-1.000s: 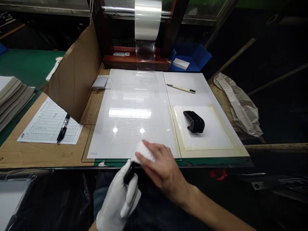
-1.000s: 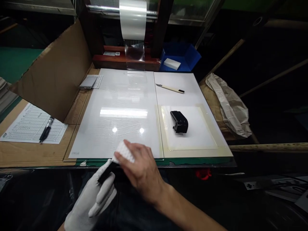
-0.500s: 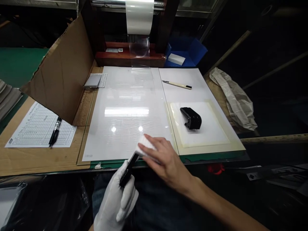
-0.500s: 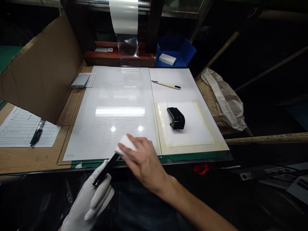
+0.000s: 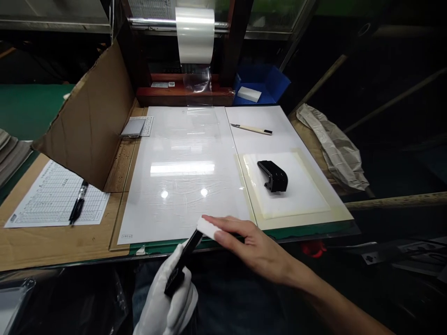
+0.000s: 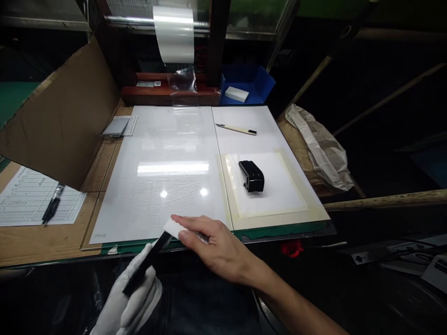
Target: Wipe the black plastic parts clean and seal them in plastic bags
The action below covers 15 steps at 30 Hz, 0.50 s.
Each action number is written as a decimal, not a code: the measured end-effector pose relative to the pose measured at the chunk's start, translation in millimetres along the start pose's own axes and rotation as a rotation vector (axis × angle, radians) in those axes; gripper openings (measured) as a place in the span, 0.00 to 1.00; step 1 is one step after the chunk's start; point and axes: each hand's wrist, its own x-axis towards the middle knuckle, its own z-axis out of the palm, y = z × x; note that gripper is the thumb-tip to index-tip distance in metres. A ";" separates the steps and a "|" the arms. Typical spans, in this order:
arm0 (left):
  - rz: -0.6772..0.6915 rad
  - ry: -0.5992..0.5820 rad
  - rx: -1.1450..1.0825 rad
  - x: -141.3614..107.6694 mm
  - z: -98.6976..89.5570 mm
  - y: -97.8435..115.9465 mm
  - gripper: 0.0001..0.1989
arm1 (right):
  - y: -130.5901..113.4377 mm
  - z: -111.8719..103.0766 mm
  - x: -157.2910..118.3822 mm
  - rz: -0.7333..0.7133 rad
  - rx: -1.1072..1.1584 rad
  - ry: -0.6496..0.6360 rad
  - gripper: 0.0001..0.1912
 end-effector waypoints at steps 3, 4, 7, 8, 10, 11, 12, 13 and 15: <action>0.028 -0.107 0.017 -3.7 4.6 11.3 0.26 | -11.0 -5.6 -4.8 0.199 0.425 -0.074 0.28; 0.062 -0.141 0.045 -4.5 7.1 16.4 0.27 | -14.1 -3.7 -6.9 0.186 0.486 -0.037 0.28; 0.264 -0.112 0.326 -4.2 12.7 31.5 0.21 | -18.2 9.2 -11.6 -0.065 0.377 0.071 0.23; 0.329 -0.076 0.447 -3.3 12.9 35.1 0.17 | -17.3 14.0 -11.8 -0.209 0.244 0.038 0.21; 0.424 -0.001 0.607 -0.6 10.6 38.7 0.12 | -11.9 21.8 -9.5 -0.480 -0.064 -0.054 0.19; 0.462 0.015 0.645 0.8 8.7 38.7 0.11 | -8.1 24.7 -7.2 -0.557 -0.199 -0.064 0.18; 0.494 0.022 0.659 2.2 6.7 37.9 0.10 | -4.2 27.2 -4.7 -0.592 -0.302 -0.034 0.18; 0.515 0.022 0.655 3.4 4.8 36.6 0.10 | -0.8 29.5 -2.2 -0.604 -0.369 0.012 0.18; 0.522 0.011 0.634 5.3 2.1 33.7 0.09 | 3.4 34.2 1.5 -0.638 -0.443 0.034 0.17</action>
